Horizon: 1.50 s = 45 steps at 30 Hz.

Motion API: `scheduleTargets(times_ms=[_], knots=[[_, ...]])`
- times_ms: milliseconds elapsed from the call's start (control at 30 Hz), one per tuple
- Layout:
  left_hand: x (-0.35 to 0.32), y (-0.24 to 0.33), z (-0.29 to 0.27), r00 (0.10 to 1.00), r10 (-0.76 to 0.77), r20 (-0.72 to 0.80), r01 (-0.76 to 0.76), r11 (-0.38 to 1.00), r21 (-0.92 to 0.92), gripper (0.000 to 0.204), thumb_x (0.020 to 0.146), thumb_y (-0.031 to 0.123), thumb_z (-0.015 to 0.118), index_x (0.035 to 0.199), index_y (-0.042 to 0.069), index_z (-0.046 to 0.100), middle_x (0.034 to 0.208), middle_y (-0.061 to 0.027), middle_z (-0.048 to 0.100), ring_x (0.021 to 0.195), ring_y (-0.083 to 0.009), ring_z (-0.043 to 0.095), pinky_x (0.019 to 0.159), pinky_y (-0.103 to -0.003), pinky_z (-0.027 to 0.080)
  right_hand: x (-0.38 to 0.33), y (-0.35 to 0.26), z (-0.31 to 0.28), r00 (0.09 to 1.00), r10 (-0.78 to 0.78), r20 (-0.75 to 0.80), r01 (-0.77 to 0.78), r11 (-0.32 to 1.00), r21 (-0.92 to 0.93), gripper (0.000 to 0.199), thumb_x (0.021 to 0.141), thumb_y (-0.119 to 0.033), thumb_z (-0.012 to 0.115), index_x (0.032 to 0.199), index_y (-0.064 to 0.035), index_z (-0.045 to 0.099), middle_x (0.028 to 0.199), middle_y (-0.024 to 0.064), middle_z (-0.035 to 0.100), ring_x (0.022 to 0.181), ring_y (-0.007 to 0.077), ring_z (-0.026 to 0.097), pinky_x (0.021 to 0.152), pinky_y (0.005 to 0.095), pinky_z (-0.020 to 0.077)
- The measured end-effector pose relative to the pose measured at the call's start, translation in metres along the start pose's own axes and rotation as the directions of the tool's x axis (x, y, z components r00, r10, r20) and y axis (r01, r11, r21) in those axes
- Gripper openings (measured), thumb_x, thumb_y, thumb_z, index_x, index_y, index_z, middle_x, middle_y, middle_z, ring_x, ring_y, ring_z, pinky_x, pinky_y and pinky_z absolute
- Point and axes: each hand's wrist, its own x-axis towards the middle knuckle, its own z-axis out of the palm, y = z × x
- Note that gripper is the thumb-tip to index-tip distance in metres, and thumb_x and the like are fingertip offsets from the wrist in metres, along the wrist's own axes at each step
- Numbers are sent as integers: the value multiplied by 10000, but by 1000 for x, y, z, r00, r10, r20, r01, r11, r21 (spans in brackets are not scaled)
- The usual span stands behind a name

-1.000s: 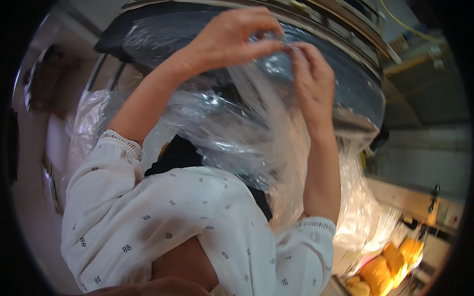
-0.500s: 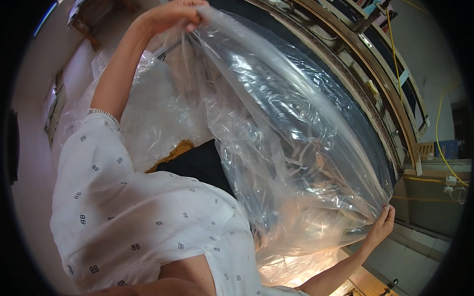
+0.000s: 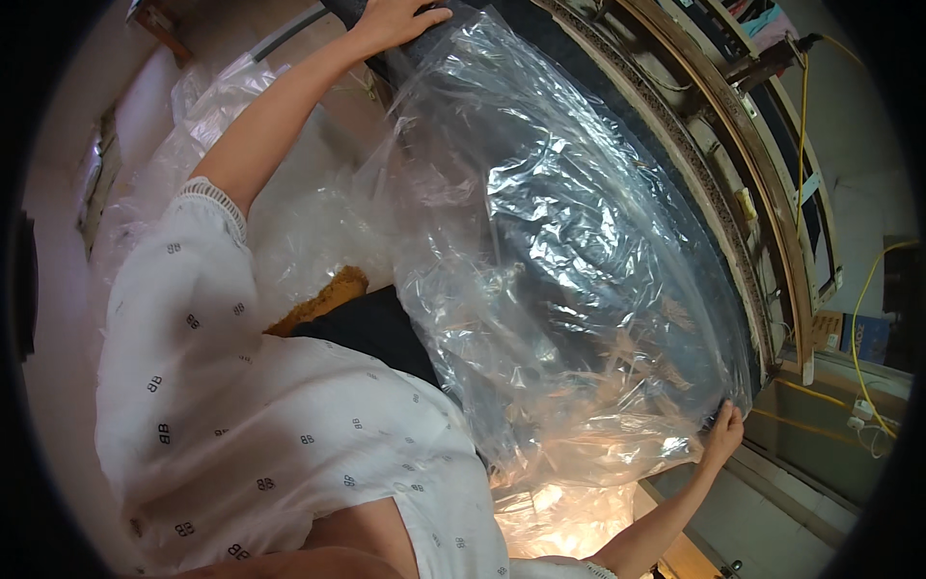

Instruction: The recorder is covering a dark gray seat or foam product with a large clear plastic sheet.

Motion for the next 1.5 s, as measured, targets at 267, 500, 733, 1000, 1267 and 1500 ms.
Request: scheduleTargets(times_ms=[267, 500, 733, 1000, 1267, 1500], knots=[[49, -13, 35, 981, 143, -129, -124, 981, 150, 433, 848, 410, 499, 1147, 102, 562, 1160, -110, 500, 1090, -297, 430, 887, -455, 360, 14, -5, 16, 1000, 22, 20, -23, 998, 63, 369, 900, -281, 535, 633, -48, 433, 589, -53, 371, 570, 48, 296, 500, 223, 268], [-41, 37, -46, 898, 423, -122, -367, 567, -738, 263, 801, 236, 632, 1015, 86, 602, 1013, -83, 538, 996, -264, 498, 911, -387, 350, 12, 0, 14, 999, 12, -32, -10, 998, 55, 365, 915, -287, 518, 662, -28, 471, 605, -45, 417, 596, 51, 329, 530, 218, 305], [-48, 37, -35, 548, 724, -419, -777, 626, 65, 132, 782, 205, 649, 839, 94, 606, 985, -66, 554, 950, -223, 528, 860, -358, 368, 12, 2, 18, 998, -53, -32, 51, 997, -58, 365, 913, -299, 504, 716, 8, 498, 615, 1, 454, 612, 84, 359, 558, 250, 347], [-4, 29, -49, 966, 149, -210, -228, 116, -967, 96, 903, 180, 522, 914, 86, 535, 745, -6, 569, 743, -114, 572, 704, -262, 466, 5, -16, 3, 985, -110, 130, 74, 965, 252, 264, 923, -219, 496, 730, -42, 460, 675, -65, 372, 635, 50, 300, 535, 227, 275], [35, -33, 25, 984, -108, -143, 37, 904, -426, 196, 750, 246, 622, 800, 65, 678, 743, -38, 648, 695, -136, 595, 688, -278, 461, -9, -50, 20, 989, -40, 145, -25, 907, 419, 156, 902, -157, 538, 811, -31, 540, 752, -57, 468, 691, 37, 395, 625, 182, 333], [46, -36, 40, 980, -95, -175, 60, 979, -197, 280, 746, 355, 643, 857, 103, 692, 816, -46, 667, 765, -197, 624, 703, -305, 467, -12, -58, 23, 985, 5, 173, -80, 898, 433, 142, 900, -136, 528, 797, -47, 488, 757, -50, 436, 712, 38, 375, 653, 169, 314]])
